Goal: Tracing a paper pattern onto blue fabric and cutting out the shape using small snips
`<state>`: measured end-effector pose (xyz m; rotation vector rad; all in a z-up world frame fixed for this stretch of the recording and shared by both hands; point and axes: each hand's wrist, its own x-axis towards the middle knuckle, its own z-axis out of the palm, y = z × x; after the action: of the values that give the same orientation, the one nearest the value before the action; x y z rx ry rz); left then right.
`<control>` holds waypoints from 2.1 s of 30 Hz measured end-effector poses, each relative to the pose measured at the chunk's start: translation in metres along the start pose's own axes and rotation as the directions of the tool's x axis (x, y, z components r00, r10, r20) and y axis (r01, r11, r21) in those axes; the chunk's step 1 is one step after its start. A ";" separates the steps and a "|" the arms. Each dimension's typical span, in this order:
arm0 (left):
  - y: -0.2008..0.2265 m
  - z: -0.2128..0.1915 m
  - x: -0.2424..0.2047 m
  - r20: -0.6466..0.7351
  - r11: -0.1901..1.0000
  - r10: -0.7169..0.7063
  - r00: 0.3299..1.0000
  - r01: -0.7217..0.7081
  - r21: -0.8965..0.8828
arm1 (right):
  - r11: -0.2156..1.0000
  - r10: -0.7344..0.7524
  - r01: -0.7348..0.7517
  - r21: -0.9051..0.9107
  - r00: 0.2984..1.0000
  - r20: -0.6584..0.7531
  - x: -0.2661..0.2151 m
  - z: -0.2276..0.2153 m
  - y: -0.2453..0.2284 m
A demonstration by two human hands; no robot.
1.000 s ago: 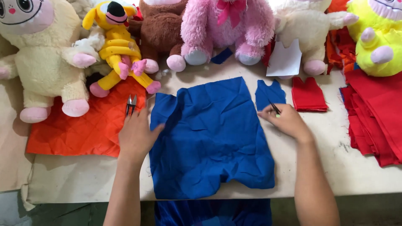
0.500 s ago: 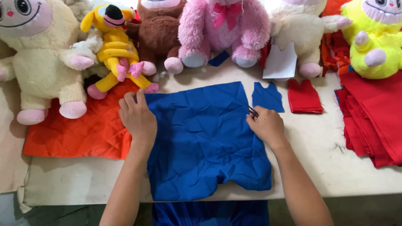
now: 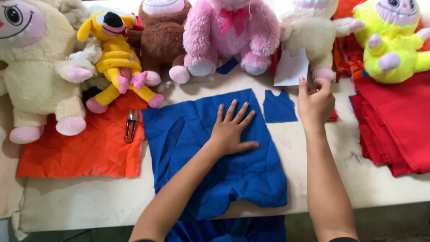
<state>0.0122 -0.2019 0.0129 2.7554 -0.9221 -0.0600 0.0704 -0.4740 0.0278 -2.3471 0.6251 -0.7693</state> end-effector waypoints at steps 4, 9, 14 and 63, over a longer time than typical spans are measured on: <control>0.006 -0.007 -0.016 0.070 0.999 -0.036 0.997 0.038 -0.028 | 0.995 0.104 -0.102 -0.018 0.985 0.136 0.035 0.032 0.028; 0.001 -0.011 -0.025 0.057 0.993 -0.019 0.998 0.025 -0.119 | 0.984 0.034 -0.052 0.171 0.994 0.107 0.052 0.070 0.066; -0.041 0.019 -0.001 -0.301 0.893 -0.171 0.938 0.019 -0.450 | 0.963 -0.043 -0.011 0.268 0.980 0.193 -0.038 0.000 -0.016; 0.006 0.032 0.012 -0.282 0.992 -0.116 0.952 0.098 -0.077 | 0.642 0.017 -0.185 0.744 0.974 0.227 -0.056 0.057 -0.039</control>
<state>0.0144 -0.2204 -0.0164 2.6602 -0.6814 0.2808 0.0759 -0.3917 -0.0051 -1.5458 0.2488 -0.5714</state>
